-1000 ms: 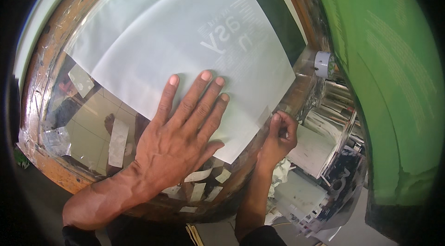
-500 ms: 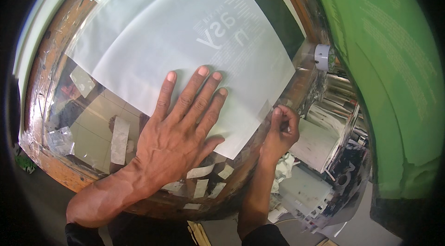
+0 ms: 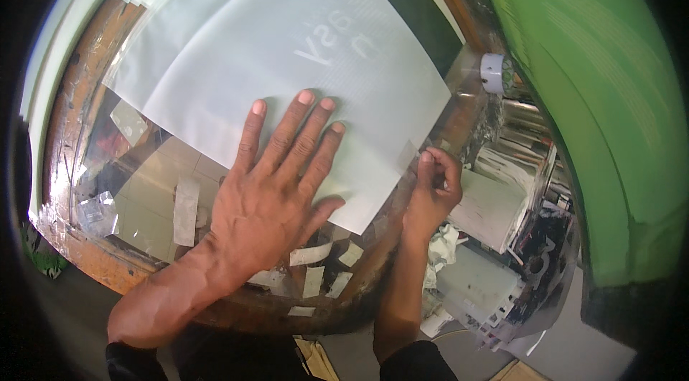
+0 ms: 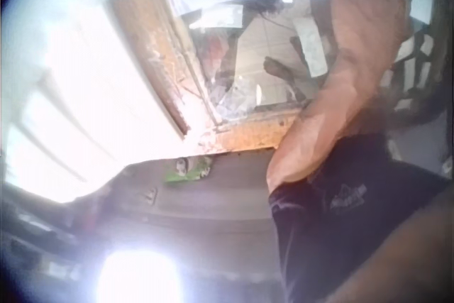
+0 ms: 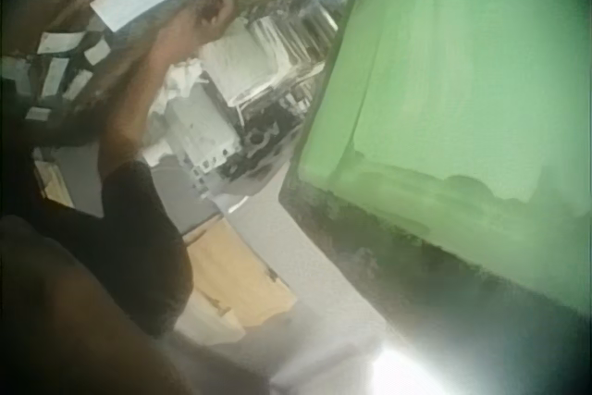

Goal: The person places a translucent sheet onto a wooden screen printing frame, smooths it, and then uses a squeegee to press it down. They repeat this process with additional sheets, aligning and securing them on the frame.

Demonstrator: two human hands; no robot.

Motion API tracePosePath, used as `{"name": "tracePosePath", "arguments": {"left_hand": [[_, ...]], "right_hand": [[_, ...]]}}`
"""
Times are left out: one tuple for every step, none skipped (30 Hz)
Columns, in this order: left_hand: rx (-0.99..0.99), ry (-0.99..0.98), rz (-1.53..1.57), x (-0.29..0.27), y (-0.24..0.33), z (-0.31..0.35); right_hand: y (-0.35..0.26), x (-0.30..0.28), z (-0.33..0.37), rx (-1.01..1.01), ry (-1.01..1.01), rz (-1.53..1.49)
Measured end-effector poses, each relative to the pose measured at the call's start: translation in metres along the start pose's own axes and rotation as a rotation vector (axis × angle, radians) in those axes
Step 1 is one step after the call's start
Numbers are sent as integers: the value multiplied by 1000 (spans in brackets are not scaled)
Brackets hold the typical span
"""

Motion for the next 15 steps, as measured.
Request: {"name": "tracePosePath", "arguments": {"left_hand": [[2, 12, 0, 0, -1, 1], [-1, 16, 1, -1, -1, 1], [-3, 19, 1, -2, -1, 1], [-4, 20, 1, -2, -1, 0], [5, 24, -13, -1, 0, -1], [9, 39, -27, -2, 1, -2], [16, 52, -40, -2, 2, -3], [28, 66, -56, -4, 4, -4], [31, 89, -59, -3, 4, -5], [33, 96, -77, -3, 6, -6], [34, 100, -100, -3, 6, -6], [40, 100, -122, -3, 6, -7], [48, 97, -145, -4, 7, -8], [60, 106, -160, 0, 7, -8], [68, 111, -179, 0, 7, -7]], "right_hand": [[1, 0, 2, 0, 6, 31], [1, 1, 1, -4, 6, 46], [1, 1, 1, -6, 7, 60], [1, 2, 1, -6, 9, 74], [5, 3, 1, 8, 19, 28], [6, 2, 0, -36, 23, 31], [9, 2, -2, -76, 29, 36], [7, 1, -5, -116, 40, 39], [5, 3, -5, -103, 33, 53], [4, 4, -6, -87, 29, 68], [0, 6, -7, -133, 24, 78], [0, 8, -6, -85, 23, 53], [-5, 9, -7, -131, 28, 46], [-7, 9, -7, -173, 34, 46], [-7, 9, -7, -190, 40, 61]]}}
Point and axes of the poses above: each hand's wrist, its own z-axis away from the middle knuckle, its own x-axis out of the palm, y = z × x, the point moved 4 cm from there along -z, towards the middle knuckle, and after that the axes turned 5 degrees about y, right-handed, at the moved point
